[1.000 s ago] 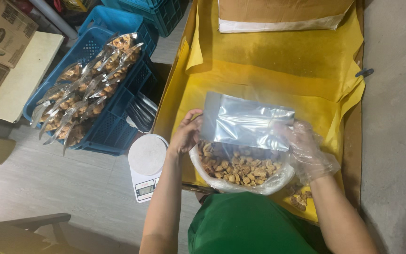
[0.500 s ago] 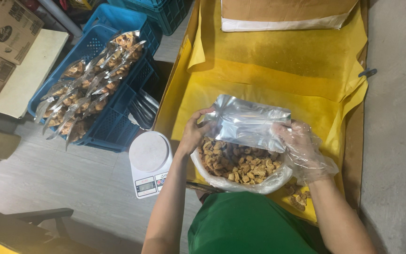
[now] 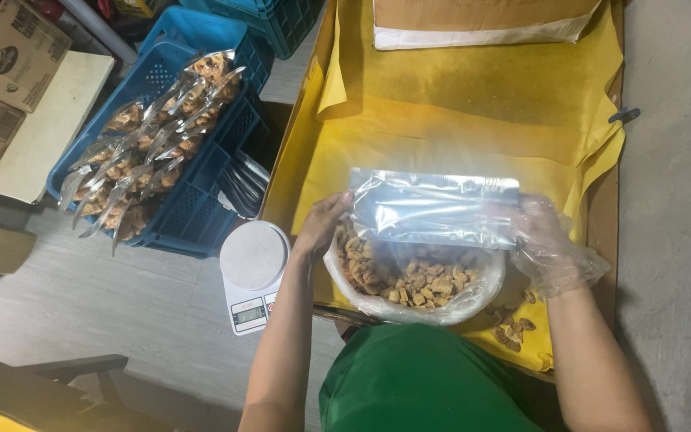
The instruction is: The person scoops snack pieces from a large bag into small clear plastic bags, weighs each filled bag on a digital scale, and places the sealed bags into a blue crate. The process is repeated continuously throughout the clip.
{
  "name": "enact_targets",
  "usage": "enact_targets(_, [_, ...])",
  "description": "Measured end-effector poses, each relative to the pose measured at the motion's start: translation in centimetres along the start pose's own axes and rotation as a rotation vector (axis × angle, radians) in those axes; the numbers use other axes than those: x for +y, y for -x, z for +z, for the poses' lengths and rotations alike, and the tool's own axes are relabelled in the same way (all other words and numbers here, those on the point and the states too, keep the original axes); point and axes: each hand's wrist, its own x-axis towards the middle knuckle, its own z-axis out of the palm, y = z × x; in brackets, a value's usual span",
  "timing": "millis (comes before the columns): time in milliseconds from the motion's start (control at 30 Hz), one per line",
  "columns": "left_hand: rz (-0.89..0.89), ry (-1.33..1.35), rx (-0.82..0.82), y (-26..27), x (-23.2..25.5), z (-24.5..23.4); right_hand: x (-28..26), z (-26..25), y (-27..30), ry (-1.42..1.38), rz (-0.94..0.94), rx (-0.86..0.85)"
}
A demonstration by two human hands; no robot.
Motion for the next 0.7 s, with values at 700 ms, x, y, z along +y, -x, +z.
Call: enact_targets(700, [0.646,-1.060,0.306,6.2,15.3,5.8,-4.9,9.1,-3.8,0.142,0.271,-0.248])
